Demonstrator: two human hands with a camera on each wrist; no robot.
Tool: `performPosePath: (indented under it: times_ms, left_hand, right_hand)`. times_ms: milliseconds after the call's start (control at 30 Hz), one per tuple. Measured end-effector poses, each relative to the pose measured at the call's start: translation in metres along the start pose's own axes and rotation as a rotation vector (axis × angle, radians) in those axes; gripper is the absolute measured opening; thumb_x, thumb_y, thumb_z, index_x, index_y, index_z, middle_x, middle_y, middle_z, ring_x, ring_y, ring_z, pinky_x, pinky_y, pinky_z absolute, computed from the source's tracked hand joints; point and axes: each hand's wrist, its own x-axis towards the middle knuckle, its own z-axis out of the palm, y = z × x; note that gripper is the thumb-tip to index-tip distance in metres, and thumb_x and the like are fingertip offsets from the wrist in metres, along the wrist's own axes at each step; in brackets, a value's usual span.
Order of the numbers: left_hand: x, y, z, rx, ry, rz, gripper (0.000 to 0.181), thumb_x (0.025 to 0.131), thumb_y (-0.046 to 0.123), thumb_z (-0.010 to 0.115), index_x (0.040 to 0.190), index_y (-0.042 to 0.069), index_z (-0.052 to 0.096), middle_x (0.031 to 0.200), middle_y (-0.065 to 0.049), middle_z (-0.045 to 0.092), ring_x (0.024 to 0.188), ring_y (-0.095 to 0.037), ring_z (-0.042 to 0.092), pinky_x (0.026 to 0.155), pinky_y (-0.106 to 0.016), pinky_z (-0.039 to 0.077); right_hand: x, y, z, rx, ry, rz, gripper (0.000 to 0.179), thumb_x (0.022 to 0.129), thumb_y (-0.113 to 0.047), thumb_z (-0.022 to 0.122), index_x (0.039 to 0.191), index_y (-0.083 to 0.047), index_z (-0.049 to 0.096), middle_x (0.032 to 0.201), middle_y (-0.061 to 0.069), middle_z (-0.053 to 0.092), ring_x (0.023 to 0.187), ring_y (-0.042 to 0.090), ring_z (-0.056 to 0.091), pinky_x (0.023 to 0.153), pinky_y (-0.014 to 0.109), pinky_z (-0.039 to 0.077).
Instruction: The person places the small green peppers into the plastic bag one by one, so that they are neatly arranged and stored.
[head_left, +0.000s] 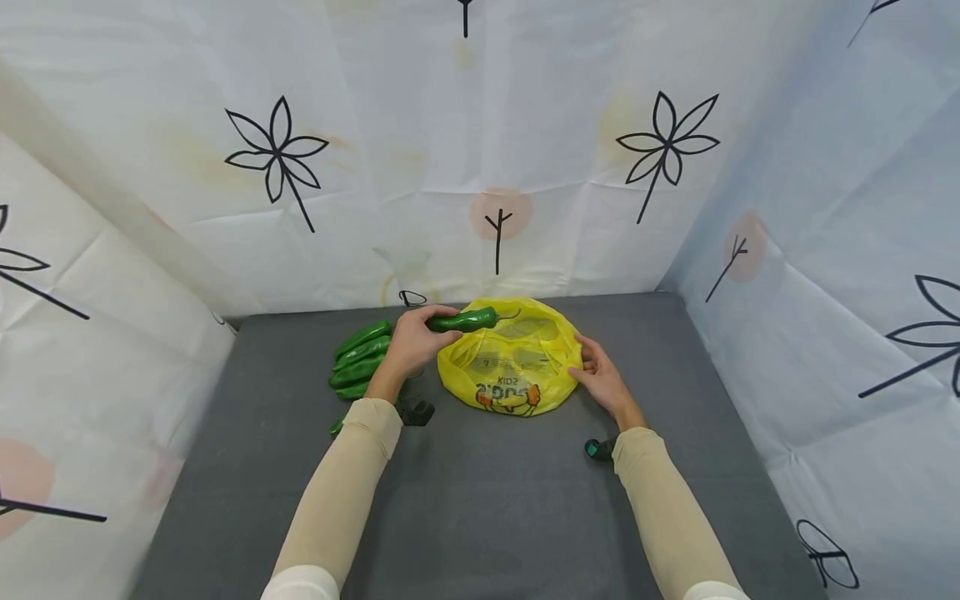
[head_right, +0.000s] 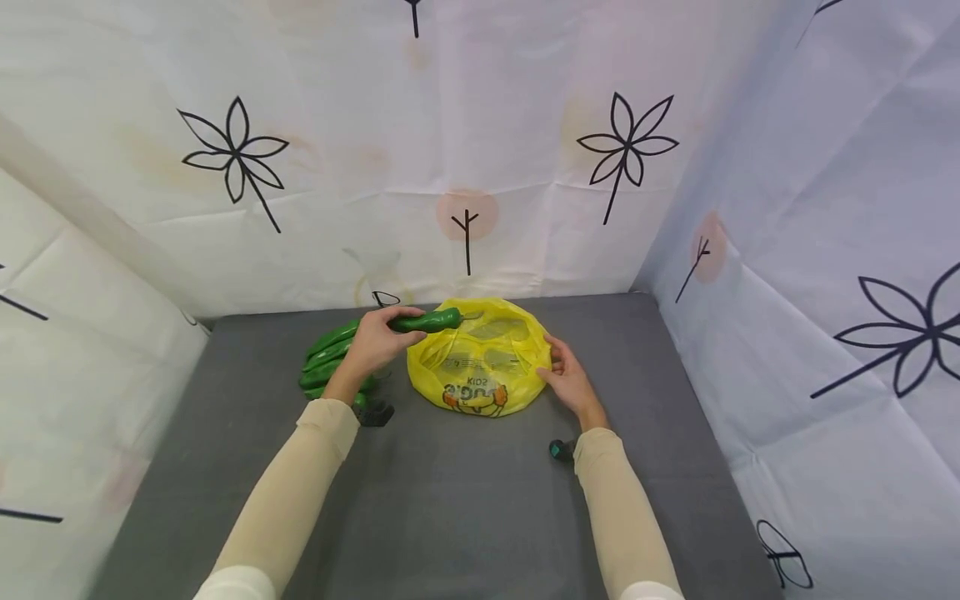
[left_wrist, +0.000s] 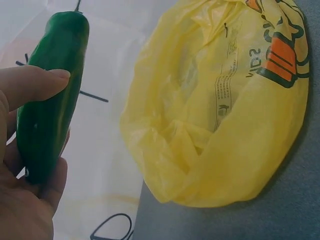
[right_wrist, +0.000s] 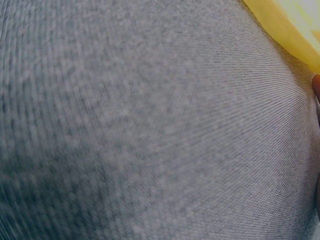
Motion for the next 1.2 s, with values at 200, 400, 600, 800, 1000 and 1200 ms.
performPosePath:
  times_ms: [200,400,600,800,1000,1200]
  left_hand:
    - [0.013,0.009,0.006,0.012,-0.054,0.005,0.036,0.091,0.028,0.079,0.126,0.026,0.071,0.132,-0.002,0.066,0.114,-0.025,0.065,0.092,-0.046,0.058]
    - [0.028,0.015,0.014,0.009,-0.111,-0.009,0.038,0.091,0.024,0.079,0.127,0.022,0.07,0.129,-0.004,0.069,0.112,-0.026,0.067,0.096,-0.044,0.057]
    - [0.046,0.014,0.022,0.009,-0.153,-0.018,0.037,0.09,0.018,0.079,0.126,0.018,0.07,0.125,-0.007,0.071,0.113,-0.028,0.066,0.1,-0.046,0.055]
    - [0.058,0.011,0.033,0.012,-0.181,-0.016,0.037,0.088,0.015,0.08,0.124,0.015,0.071,0.124,-0.008,0.071,0.114,-0.027,0.066,0.099,-0.044,0.056]
    - [0.063,0.014,0.041,0.031,-0.212,-0.012,0.036,0.087,0.016,0.082,0.121,0.016,0.072,0.123,-0.007,0.071,0.113,-0.026,0.066,0.098,-0.043,0.057]
    - [0.067,0.016,0.052,0.047,-0.22,-0.018,0.035,0.085,0.014,0.083,0.118,0.015,0.073,0.119,-0.007,0.071,0.11,-0.026,0.066,0.096,-0.043,0.057]
  right_hand:
    - [-0.005,-0.008,0.0,0.002,-0.004,-0.011,0.067,0.102,-0.009,0.061,0.162,-0.015,0.03,0.153,0.028,0.044,0.112,0.033,0.053,0.089,0.028,0.045]
    - [0.003,0.01,0.001,-0.002,0.01,-0.017,0.067,0.102,-0.014,0.063,0.161,-0.021,0.032,0.153,0.024,0.046,0.11,0.028,0.055,0.09,0.028,0.045]
    - [0.005,0.008,0.001,0.0,0.015,-0.026,0.066,0.102,-0.014,0.064,0.16,-0.022,0.034,0.152,0.022,0.048,0.109,0.026,0.056,0.09,0.028,0.046]
    - [0.004,0.007,0.001,-0.008,0.016,-0.023,0.067,0.102,-0.015,0.064,0.161,-0.021,0.032,0.151,0.023,0.047,0.11,0.026,0.055,0.091,0.029,0.046]
    - [0.003,0.005,0.0,-0.007,0.023,-0.014,0.067,0.102,-0.015,0.064,0.161,-0.021,0.033,0.151,0.023,0.047,0.11,0.026,0.055,0.09,0.029,0.046]
    - [0.002,0.005,0.0,-0.008,0.025,-0.001,0.066,0.102,-0.014,0.063,0.16,-0.024,0.034,0.152,0.021,0.047,0.11,0.027,0.054,0.091,0.031,0.045]
